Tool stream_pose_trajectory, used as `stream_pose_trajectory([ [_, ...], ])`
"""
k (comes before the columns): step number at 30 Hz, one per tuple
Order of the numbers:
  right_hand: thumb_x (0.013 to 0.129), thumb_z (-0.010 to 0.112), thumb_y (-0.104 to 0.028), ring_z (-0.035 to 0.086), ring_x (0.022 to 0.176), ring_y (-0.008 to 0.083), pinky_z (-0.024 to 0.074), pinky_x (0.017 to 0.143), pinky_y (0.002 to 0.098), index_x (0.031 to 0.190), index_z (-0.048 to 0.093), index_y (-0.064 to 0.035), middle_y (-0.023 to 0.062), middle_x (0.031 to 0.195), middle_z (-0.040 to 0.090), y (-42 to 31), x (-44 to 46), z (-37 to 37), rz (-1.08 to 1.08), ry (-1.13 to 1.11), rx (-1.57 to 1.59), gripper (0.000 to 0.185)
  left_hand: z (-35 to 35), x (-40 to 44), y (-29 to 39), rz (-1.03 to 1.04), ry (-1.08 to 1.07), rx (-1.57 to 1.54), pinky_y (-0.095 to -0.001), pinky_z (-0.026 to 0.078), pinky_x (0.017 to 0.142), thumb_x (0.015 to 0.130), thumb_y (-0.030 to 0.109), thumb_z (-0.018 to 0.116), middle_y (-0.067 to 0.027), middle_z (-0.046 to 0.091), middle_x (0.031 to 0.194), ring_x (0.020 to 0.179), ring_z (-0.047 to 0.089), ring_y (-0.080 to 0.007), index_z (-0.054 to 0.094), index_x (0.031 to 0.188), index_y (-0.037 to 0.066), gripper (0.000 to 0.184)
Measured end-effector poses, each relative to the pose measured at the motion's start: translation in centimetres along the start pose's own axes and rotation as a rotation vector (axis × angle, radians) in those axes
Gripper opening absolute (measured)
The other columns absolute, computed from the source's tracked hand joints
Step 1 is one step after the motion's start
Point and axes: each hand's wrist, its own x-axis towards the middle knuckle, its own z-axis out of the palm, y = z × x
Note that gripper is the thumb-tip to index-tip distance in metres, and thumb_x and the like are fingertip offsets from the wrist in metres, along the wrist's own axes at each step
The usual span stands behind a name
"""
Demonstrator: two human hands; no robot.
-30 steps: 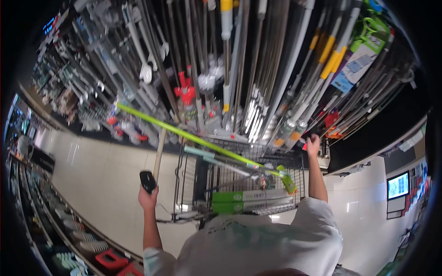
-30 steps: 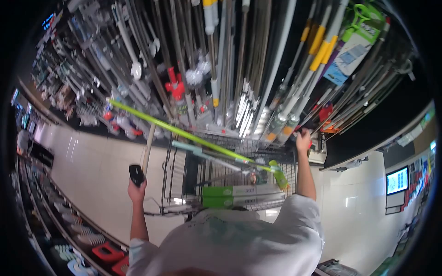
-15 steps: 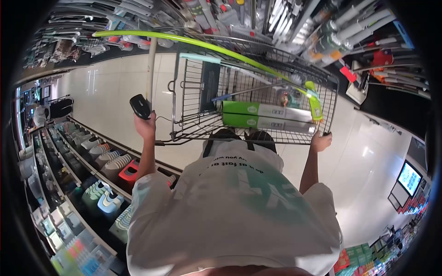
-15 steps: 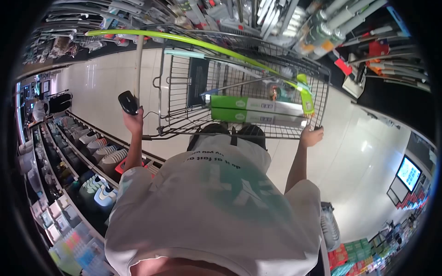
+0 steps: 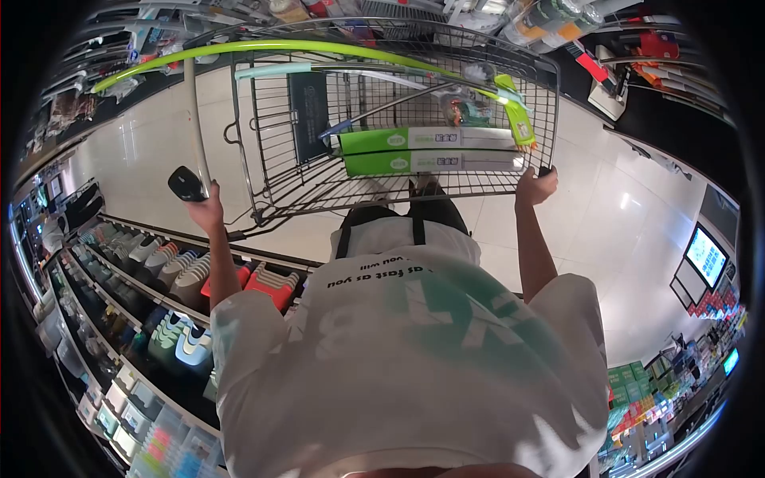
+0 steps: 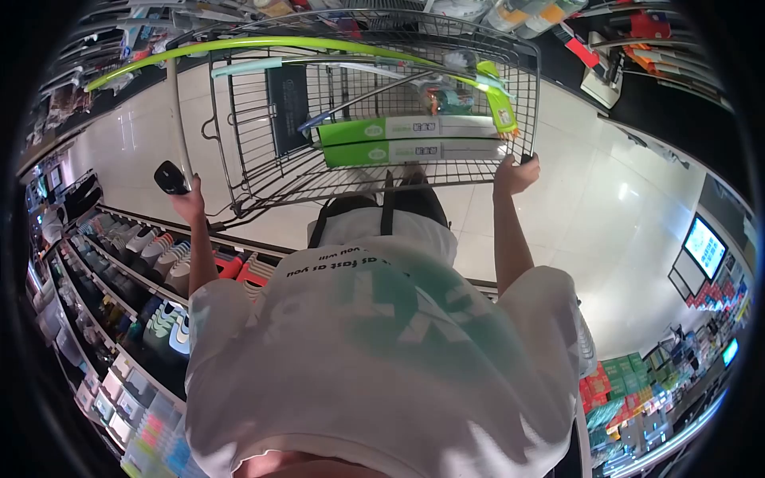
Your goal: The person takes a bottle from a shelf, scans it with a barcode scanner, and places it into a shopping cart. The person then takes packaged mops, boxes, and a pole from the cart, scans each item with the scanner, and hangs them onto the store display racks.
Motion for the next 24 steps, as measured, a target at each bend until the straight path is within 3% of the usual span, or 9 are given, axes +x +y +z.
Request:
stream_pose_trajectory([
  [9,0.072,0.067,-0.014,0.050,0.109,0.0410,0.0416,0.095,0.0495,0.123,0.050,0.0014,0.0214,0.114,0.056,1.4,0.4,3.6,-0.110,0.063,-0.005,0.056,0.5,-0.4,-2.4,-0.082,0.001,0.109,-0.0431,0.050,0.085,0.066,0.038,0.084,-0.0212,0.068,0.102,0.095,0.066,-0.0374,0.055,0.114,-0.004,0.070],
  [11,0.072,0.067,-0.016,0.050,0.110,0.0405,0.0413,0.096,0.0494,0.125,0.050,-0.0033,0.0200,0.116,0.056,0.2,-0.1,3.9,-0.093,0.049,-0.012,0.057,0.1,-0.4,-2.4,-0.047,0.022,0.057,-0.0434,0.050,0.084,0.066,0.039,0.083,-0.0212,0.068,0.100,0.093,0.066,-0.0377,0.056,0.111,-0.003,0.067],
  [20,0.074,0.068,-0.023,0.048,0.116,0.0357,0.0454,0.094,0.0486,0.126,0.046,-0.0068,0.0161,0.118,0.054,-2.8,-2.0,5.1,-0.023,-0.076,-0.145,0.058,-1.1,0.4,-3.5,-0.231,-0.014,0.055,-0.0474,0.051,0.082,0.063,0.038,0.082,-0.0190,0.069,0.097,0.092,0.066,-0.0402,0.055,0.110,0.003,0.064],
  [23,0.076,0.068,-0.030,0.047,0.120,0.0351,0.0428,0.099,0.0482,0.126,0.045,-0.0067,0.0185,0.124,0.053,-4.7,-2.8,4.6,0.078,-0.186,-0.285,0.059,-1.3,0.9,-3.8,-0.260,-0.028,0.111,-0.0476,0.051,0.082,0.063,0.039,0.081,-0.0185,0.069,0.098,0.093,0.066,-0.0399,0.055,0.110,0.004,0.064],
  [24,0.079,0.067,-0.034,0.052,0.119,0.0311,0.0448,0.095,0.0498,0.122,0.044,-0.0083,0.0163,0.121,0.057,-4.8,-2.6,4.8,0.067,-0.229,-0.407,0.056,-0.8,1.2,-4.8,-0.263,-0.035,0.104,-0.0478,0.051,0.082,0.063,0.038,0.081,-0.0179,0.069,0.098,0.093,0.066,-0.0390,0.055,0.110,0.005,0.064],
])
